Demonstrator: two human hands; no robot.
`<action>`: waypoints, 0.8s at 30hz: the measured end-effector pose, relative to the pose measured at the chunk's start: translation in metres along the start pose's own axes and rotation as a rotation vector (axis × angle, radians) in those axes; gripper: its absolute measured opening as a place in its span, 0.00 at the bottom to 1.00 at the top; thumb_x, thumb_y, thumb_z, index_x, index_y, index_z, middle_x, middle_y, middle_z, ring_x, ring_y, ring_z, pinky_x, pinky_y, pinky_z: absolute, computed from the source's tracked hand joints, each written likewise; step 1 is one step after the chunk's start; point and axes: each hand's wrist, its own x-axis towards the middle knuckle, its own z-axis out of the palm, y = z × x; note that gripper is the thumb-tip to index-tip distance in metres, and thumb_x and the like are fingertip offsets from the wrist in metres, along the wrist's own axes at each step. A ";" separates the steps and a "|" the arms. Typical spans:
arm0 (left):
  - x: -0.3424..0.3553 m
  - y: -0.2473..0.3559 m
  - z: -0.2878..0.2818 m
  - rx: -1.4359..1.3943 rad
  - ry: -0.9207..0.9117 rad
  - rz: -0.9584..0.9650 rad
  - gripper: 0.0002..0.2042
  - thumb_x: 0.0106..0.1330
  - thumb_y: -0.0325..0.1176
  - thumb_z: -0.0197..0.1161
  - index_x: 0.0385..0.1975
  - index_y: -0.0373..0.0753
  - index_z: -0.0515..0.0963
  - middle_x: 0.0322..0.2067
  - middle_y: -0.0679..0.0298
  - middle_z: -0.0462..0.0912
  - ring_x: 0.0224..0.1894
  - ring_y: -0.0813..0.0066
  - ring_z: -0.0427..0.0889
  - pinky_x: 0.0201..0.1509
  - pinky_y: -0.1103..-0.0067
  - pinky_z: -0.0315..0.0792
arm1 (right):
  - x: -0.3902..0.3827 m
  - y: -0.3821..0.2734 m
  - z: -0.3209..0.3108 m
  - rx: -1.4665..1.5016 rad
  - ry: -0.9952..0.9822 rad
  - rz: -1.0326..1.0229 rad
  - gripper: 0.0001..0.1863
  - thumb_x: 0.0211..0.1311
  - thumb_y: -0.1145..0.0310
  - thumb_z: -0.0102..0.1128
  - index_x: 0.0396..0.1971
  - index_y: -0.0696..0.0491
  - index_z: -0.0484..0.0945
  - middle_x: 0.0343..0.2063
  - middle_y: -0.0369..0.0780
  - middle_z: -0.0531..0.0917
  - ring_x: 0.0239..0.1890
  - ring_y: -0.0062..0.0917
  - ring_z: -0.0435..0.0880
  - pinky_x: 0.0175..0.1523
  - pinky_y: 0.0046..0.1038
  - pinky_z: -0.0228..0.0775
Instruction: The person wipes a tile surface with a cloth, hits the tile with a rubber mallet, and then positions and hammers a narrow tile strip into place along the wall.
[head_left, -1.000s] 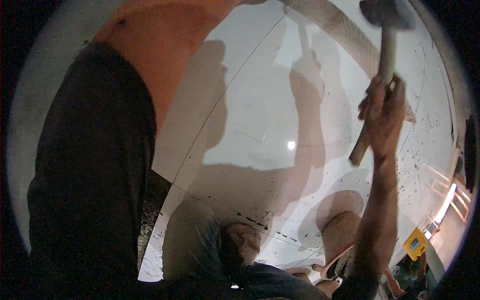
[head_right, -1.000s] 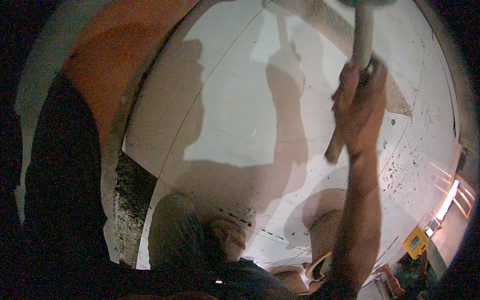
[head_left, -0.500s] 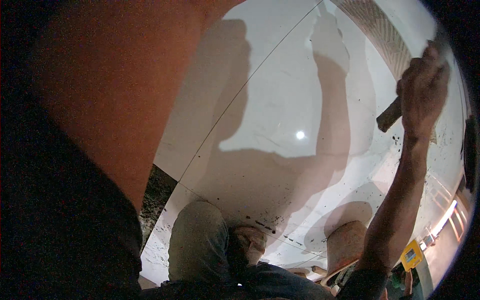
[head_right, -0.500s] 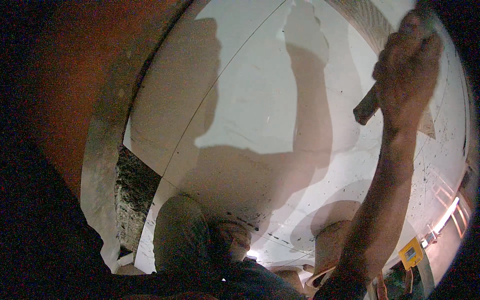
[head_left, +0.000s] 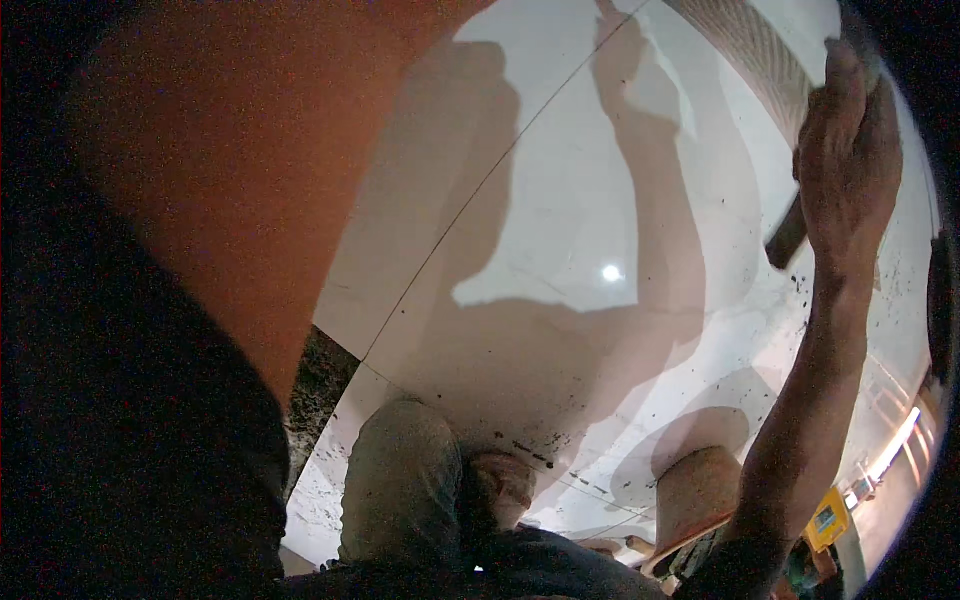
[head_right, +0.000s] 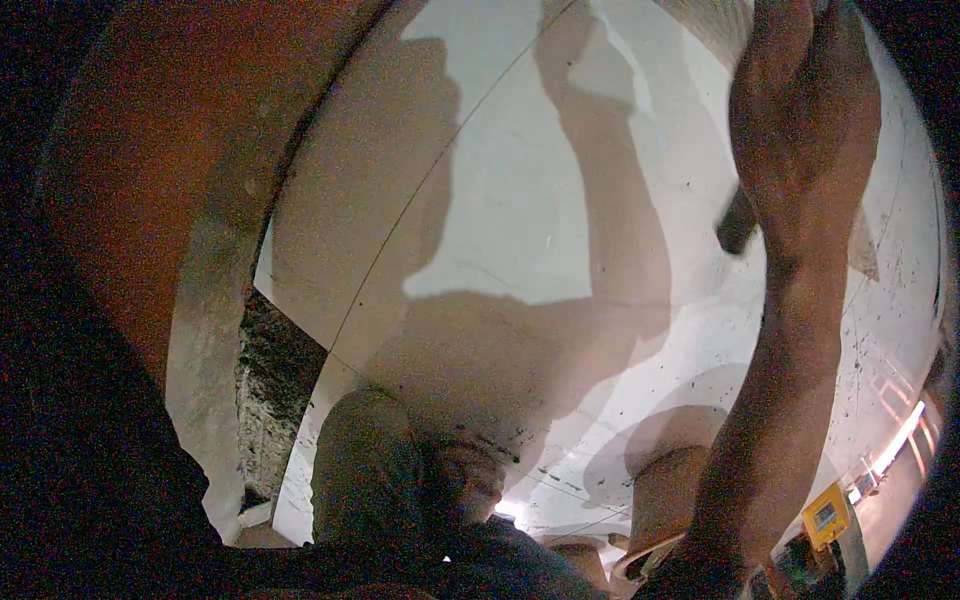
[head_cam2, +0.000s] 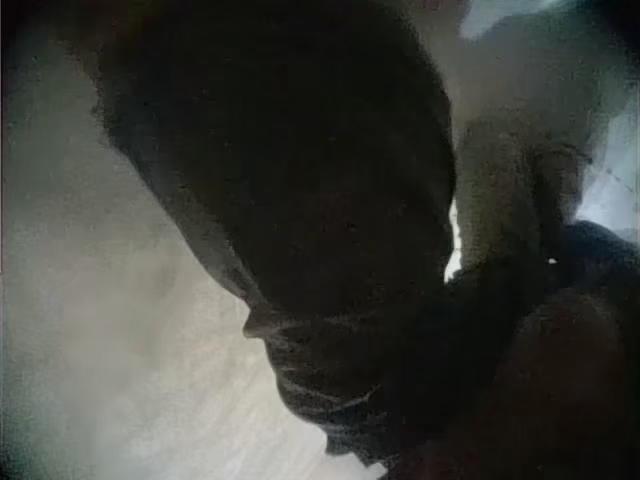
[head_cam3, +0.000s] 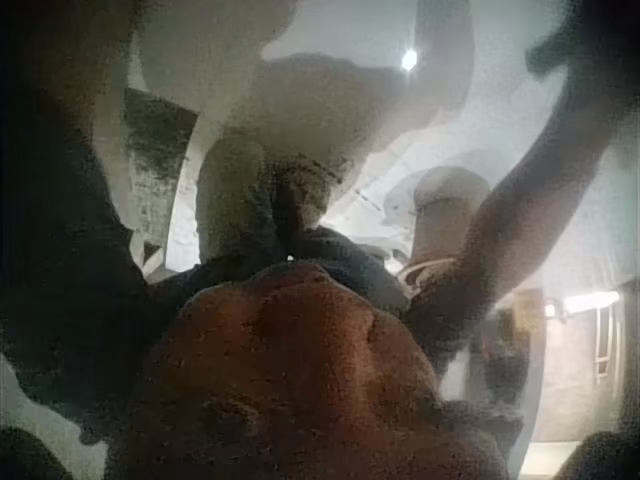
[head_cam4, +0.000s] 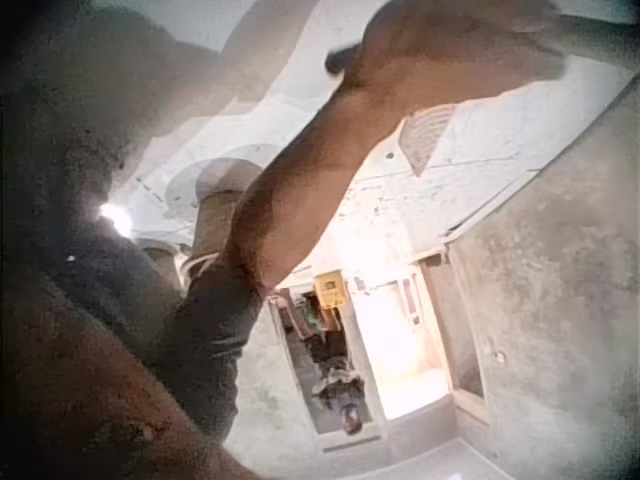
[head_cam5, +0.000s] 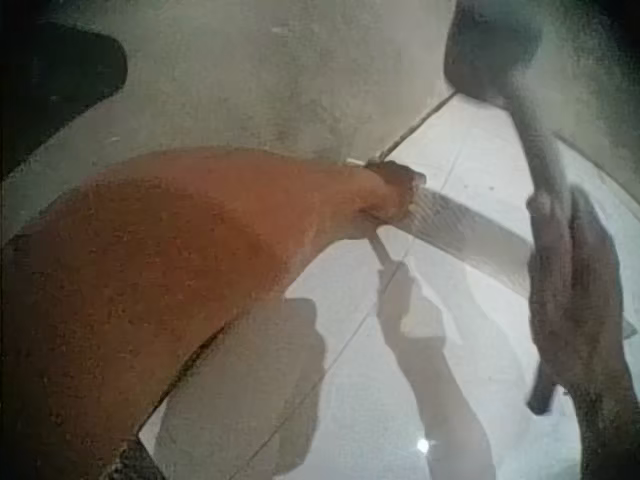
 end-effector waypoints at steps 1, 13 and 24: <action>0.002 -0.002 -0.003 0.007 0.010 -0.001 0.27 0.65 0.44 0.58 0.61 0.41 0.63 0.64 0.50 0.61 0.67 0.47 0.56 0.67 0.49 0.49 | 0.005 0.001 0.000 -0.062 0.072 -0.116 0.22 0.73 0.49 0.41 0.36 0.54 0.73 0.19 0.38 0.74 0.19 0.21 0.73 0.26 0.26 0.68; 0.003 -0.001 -0.002 -0.001 0.031 -0.010 0.27 0.65 0.44 0.58 0.62 0.41 0.63 0.64 0.50 0.61 0.67 0.47 0.56 0.67 0.48 0.49 | -0.001 -0.026 0.006 0.288 -0.453 0.612 0.22 0.72 0.49 0.43 0.40 0.55 0.72 0.16 0.37 0.71 0.15 0.18 0.70 0.19 0.23 0.64; -0.011 -0.001 -0.007 -0.008 0.042 -0.041 0.28 0.65 0.44 0.58 0.62 0.41 0.62 0.64 0.49 0.61 0.67 0.46 0.56 0.67 0.48 0.49 | 0.000 -0.041 0.000 0.606 -0.386 0.765 0.24 0.72 0.48 0.42 0.42 0.56 0.72 0.16 0.31 0.69 0.13 0.14 0.65 0.17 0.19 0.61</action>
